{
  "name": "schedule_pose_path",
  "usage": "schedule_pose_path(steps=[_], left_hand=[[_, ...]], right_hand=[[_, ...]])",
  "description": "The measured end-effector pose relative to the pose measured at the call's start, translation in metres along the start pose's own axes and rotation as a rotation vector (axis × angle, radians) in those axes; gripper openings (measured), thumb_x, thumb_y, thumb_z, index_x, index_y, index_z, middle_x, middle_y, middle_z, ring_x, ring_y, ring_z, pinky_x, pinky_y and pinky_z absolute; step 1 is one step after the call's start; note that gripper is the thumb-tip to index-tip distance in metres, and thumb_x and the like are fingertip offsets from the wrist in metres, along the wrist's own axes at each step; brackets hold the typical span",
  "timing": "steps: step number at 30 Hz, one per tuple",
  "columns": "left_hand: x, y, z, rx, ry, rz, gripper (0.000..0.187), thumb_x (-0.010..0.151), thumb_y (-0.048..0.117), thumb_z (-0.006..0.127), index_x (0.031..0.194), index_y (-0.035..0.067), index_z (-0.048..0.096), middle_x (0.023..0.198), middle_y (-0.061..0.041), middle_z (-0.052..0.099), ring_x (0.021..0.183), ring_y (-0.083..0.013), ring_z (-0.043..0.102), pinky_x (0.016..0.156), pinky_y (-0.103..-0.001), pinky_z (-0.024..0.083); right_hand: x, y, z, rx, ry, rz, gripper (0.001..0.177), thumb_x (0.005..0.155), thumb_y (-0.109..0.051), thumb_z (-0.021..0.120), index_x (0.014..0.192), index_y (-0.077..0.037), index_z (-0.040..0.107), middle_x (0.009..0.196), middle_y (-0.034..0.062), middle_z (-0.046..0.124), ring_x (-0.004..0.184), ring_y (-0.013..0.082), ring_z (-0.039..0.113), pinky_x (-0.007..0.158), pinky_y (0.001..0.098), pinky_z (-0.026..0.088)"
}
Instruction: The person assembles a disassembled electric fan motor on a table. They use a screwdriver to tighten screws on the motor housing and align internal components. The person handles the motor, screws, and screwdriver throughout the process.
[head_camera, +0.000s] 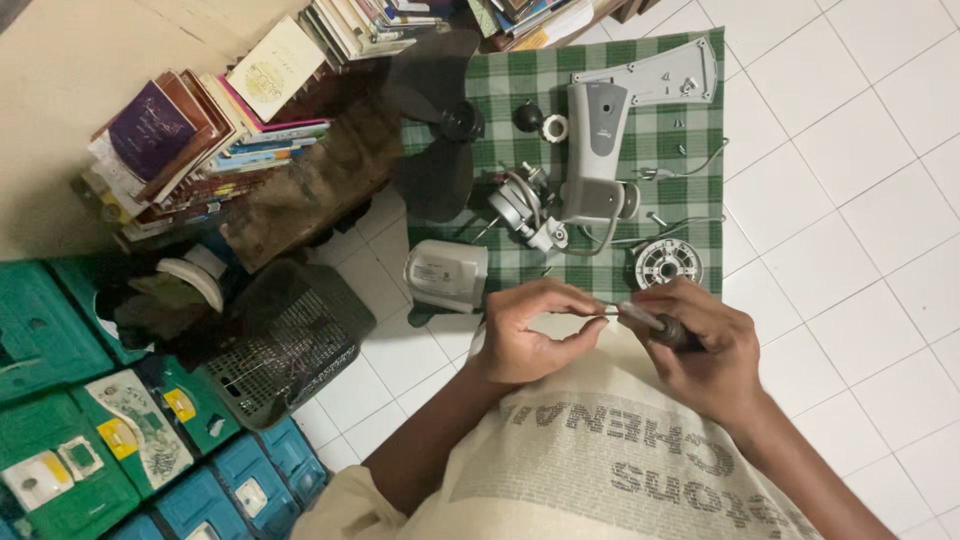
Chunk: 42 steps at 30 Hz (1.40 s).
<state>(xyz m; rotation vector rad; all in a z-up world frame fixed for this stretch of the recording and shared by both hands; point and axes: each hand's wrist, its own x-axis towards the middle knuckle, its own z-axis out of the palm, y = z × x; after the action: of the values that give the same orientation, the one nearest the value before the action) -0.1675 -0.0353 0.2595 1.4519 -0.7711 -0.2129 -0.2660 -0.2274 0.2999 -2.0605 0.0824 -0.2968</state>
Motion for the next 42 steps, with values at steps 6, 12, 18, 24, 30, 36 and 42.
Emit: schedule_pose_path(steps=[6, 12, 18, 24, 30, 36, 42], left_hand=[[-0.005, -0.014, -0.028, -0.276, -0.07, -0.212, 0.025, 0.087, -0.005, 0.08, 0.108, 0.0, 0.069, 0.108, -0.01, 0.073, 0.101, -0.0167, 0.075, 0.091, -0.03, 0.068], [-0.013, -0.025, -0.051, -0.271, -0.102, -0.243, 0.021, 0.087, -0.003, 0.083, 0.104, 0.001, 0.072, 0.106, -0.01, 0.075, 0.1, -0.0159, 0.076, 0.087, -0.029, 0.068], [-0.011, -0.022, -0.069, -0.323, -0.141, -0.307, 0.02, 0.087, -0.002, 0.083, 0.103, 0.001, 0.072, 0.106, -0.011, 0.075, 0.099, -0.0165, 0.076, 0.088, -0.029, 0.067], [-0.008, -0.026, -0.079, -0.306, -0.163, -0.257, 0.021, 0.086, -0.001, 0.084, 0.103, 0.0, 0.071, 0.105, -0.011, 0.075, 0.1, -0.0177, 0.077, 0.088, -0.029, 0.068], [-0.006, -0.029, -0.088, -0.348, -0.2, -0.28, 0.021, 0.088, -0.002, 0.084, 0.105, -0.001, 0.073, 0.105, -0.012, 0.076, 0.098, -0.0179, 0.078, 0.087, -0.03, 0.064], [-0.004, -0.026, -0.09, -0.23, -0.214, -0.221, 0.024, 0.085, -0.001, 0.084, 0.106, 0.0, 0.073, 0.106, -0.013, 0.076, 0.098, -0.0181, 0.077, 0.088, -0.029, 0.068], [-0.003, -0.025, -0.095, -0.29, -0.206, -0.245, 0.022, 0.087, -0.001, 0.083, 0.106, 0.001, 0.072, 0.107, -0.011, 0.075, 0.1, -0.0167, 0.077, 0.089, -0.028, 0.068]], right_hand=[[-0.009, 0.0, 0.048, 0.088, 0.115, 0.244, 0.014, 0.083, 0.006, 0.078, 0.096, 0.003, 0.074, 0.093, 0.012, 0.074, 0.077, 0.0136, 0.066, 0.066, 0.0256, 0.051], [-0.008, -0.001, 0.075, 0.028, 0.149, 0.299, 0.009, 0.085, 0.005, 0.077, 0.091, 0.003, 0.071, 0.088, 0.0108, 0.074, 0.072, 0.0127, 0.066, 0.064, 0.0253, 0.051], [0.001, -0.011, 0.087, 0.043, 0.185, 0.197, 0.007, 0.086, 0.009, 0.07, 0.089, 0.003, 0.07, 0.088, 0.0102, 0.072, 0.074, 0.0124, 0.065, 0.066, 0.0251, 0.05], [0.006, -0.018, 0.095, 0.003, 0.175, 0.326, 0.007, 0.083, 0.007, 0.076, 0.084, 0.002, 0.072, 0.082, 0.009, 0.071, 0.067, 0.0118, 0.061, 0.059, 0.0256, 0.045], [0.01, -0.021, 0.094, 0.06, 0.168, 0.286, 0.013, 0.082, 0.002, 0.082, 0.092, 0.001, 0.074, 0.088, 0.0089, 0.072, 0.072, 0.0098, 0.063, 0.061, 0.023, 0.047], [0.012, -0.02, 0.096, -0.168, 0.105, 0.31, 0.009, 0.081, 0.003, 0.082, 0.086, 0.001, 0.075, 0.077, 0.0069, 0.07, 0.062, 0.0108, 0.06, 0.056, 0.0249, 0.045], [0.012, -0.025, 0.093, 0.011, 0.09, 0.576, 0.012, 0.083, -0.004, 0.082, 0.093, -0.001, 0.077, 0.085, 0.0064, 0.076, 0.07, 0.01, 0.066, 0.058, 0.0238, 0.05]])
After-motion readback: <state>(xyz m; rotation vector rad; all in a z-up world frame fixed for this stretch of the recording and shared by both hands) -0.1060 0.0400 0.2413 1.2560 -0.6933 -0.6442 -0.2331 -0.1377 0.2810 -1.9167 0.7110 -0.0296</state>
